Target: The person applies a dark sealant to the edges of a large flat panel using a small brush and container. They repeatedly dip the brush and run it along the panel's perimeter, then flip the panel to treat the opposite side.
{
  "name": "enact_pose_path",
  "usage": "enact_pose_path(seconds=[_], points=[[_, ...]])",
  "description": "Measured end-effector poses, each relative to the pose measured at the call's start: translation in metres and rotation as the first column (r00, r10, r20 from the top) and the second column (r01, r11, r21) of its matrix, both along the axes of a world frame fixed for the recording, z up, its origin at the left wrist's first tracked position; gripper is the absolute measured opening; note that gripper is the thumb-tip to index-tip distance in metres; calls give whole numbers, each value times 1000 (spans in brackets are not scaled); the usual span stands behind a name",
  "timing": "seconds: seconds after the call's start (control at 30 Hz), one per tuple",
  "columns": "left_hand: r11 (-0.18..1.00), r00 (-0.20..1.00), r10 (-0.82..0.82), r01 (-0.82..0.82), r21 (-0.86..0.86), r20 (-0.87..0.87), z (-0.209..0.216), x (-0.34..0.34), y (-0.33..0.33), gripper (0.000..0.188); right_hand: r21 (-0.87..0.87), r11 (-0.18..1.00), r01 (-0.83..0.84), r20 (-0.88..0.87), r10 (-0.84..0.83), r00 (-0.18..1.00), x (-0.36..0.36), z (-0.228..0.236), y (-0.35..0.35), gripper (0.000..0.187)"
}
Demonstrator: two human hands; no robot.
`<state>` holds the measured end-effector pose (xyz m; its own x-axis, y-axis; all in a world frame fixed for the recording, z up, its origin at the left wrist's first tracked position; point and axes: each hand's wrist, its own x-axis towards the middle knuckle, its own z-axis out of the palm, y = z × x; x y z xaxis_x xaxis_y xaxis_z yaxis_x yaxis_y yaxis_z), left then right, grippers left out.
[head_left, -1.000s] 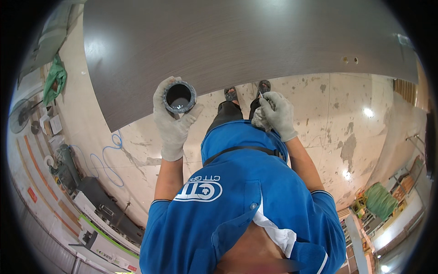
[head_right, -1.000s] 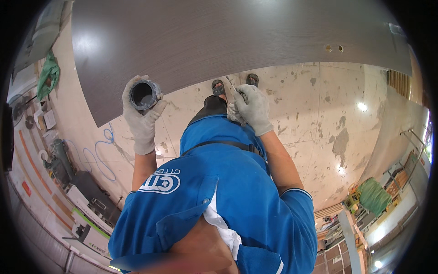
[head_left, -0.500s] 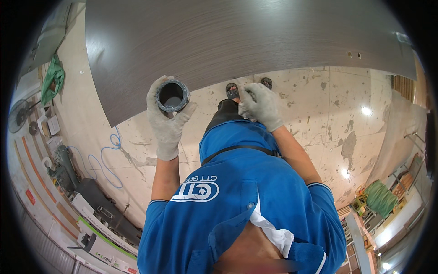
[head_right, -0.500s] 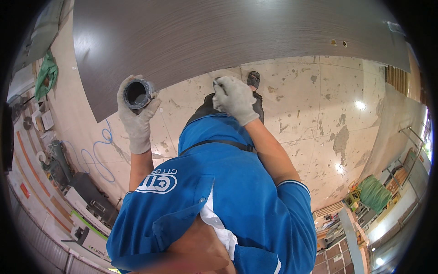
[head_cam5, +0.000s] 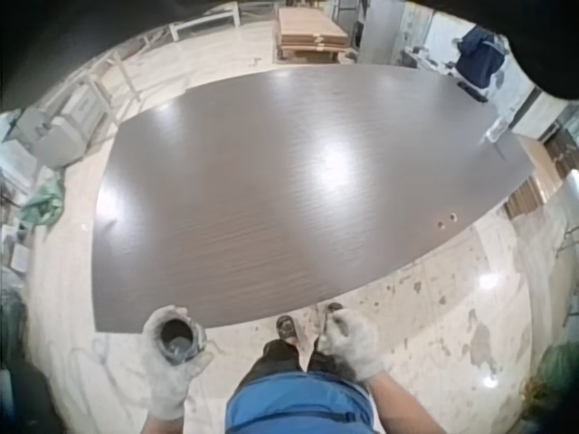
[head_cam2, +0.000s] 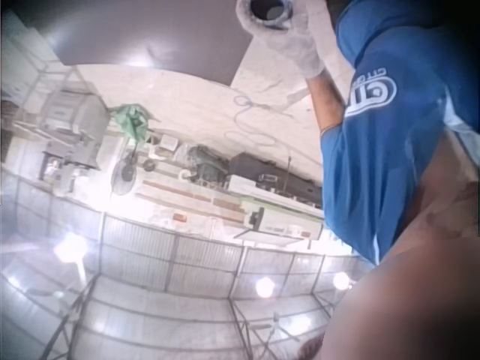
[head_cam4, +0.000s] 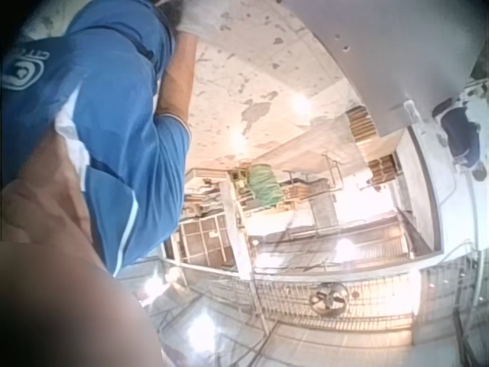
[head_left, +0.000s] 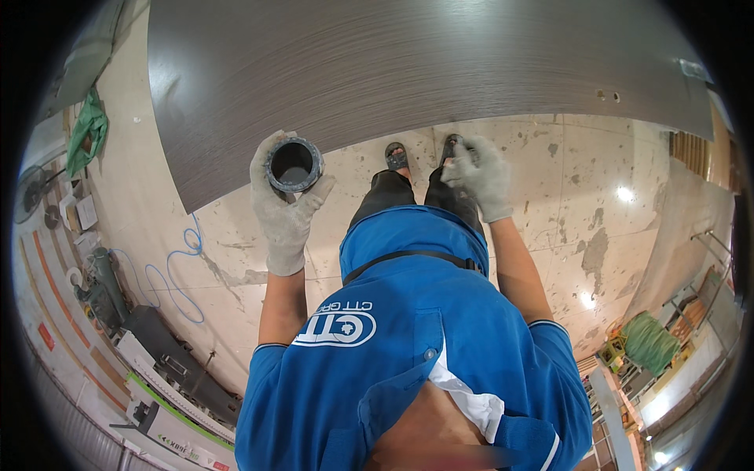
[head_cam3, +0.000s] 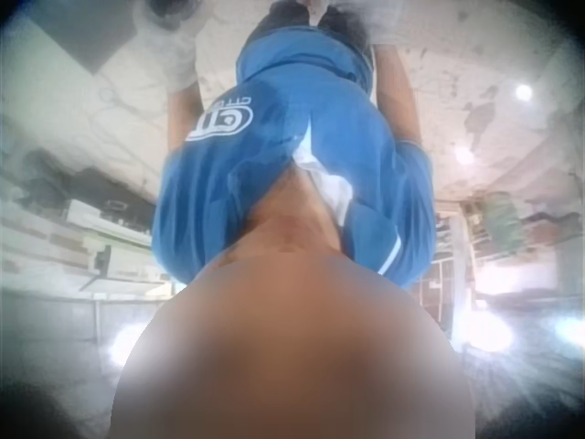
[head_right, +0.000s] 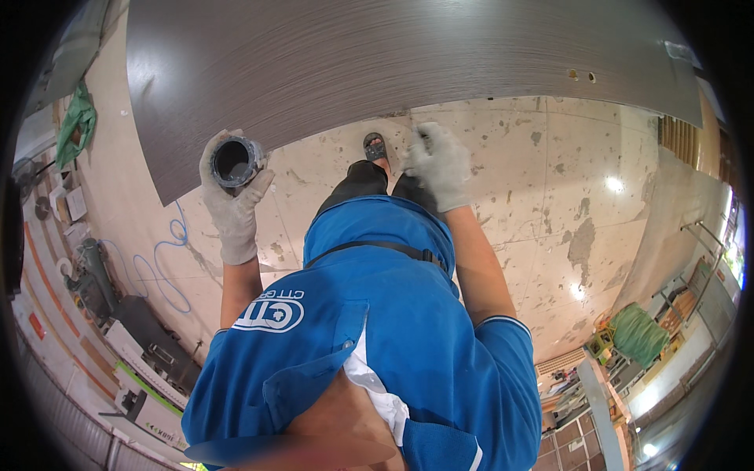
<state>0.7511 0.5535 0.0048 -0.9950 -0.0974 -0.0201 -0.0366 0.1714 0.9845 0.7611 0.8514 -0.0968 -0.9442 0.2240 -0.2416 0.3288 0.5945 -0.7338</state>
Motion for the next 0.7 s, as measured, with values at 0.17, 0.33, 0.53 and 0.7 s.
enact_pose_path(seconds=[0.17, 0.33, 0.53, 0.7], points=[[1000, 1000, 5, -5, 2, -2, 2, 1, 2, 82, 59, 959, -278, -76, 282, 956, 0, -5, -53, 20], [998, 1000, 15, -15, -57, -10, 4, 5, 0, 83, 12, 934, -358, -71, 358, 931, -6, -8, -77, 17], [994, 996, 84, -84, 71, 5, 6, 11, -4, 80, 6, 933, -361, -109, 359, 927, -7, 1, -80, 19], [994, 995, 101, -102, 27, 3, 9, 14, -12, 80, -14, 941, -337, 33, 338, 941, -8, 7, -77, 21]])
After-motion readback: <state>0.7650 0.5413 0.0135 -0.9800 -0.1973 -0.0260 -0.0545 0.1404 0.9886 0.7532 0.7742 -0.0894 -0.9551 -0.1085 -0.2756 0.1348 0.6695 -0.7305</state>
